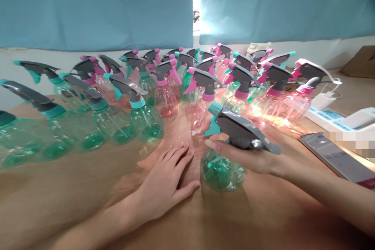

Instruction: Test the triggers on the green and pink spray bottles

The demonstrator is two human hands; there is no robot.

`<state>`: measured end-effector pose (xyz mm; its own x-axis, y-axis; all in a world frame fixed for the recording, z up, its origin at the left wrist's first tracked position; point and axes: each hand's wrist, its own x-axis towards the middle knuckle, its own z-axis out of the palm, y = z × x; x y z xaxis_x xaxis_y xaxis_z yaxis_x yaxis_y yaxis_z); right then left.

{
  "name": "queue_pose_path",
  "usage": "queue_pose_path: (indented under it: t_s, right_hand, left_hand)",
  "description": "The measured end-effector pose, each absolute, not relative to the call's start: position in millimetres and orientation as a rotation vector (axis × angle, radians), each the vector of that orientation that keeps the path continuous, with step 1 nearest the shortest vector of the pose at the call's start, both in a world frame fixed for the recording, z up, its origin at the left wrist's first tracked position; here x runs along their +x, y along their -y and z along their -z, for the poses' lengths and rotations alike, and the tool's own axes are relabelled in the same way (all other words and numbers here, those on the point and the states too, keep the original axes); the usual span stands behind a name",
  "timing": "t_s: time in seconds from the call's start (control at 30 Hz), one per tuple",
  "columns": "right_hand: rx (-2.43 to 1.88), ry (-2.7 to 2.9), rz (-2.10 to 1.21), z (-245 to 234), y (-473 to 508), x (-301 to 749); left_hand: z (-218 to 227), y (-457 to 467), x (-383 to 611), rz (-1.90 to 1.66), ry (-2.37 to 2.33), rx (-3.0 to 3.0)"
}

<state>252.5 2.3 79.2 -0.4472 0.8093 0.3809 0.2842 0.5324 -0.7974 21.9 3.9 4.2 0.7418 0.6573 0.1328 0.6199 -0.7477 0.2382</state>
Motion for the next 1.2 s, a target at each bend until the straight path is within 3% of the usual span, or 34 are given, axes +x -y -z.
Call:
queue_pose_path:
  t_s: [0.43,0.67,0.93,1.2]
  right_hand:
    - [-1.073,1.832,-0.868,-84.2,3.8,252.2]
    - [-0.832,1.744,-1.081,-76.3,-0.3,246.9]
    - [-0.742,1.779,-0.979,-76.7,-2.7,247.1]
    - [-0.696,1.733,-1.087,-70.8,-2.7,249.6]
  left_hand:
    - [-3.5,-4.3,20.9,-0.311,-1.019,2.761]
    - [-3.2,-3.6,19.9,-0.289,-1.019,2.758]
    - [-3.7,-4.2,20.3,-0.296,-1.019,2.756]
    - [-3.7,-3.4,20.7,-0.316,-1.023,2.738]
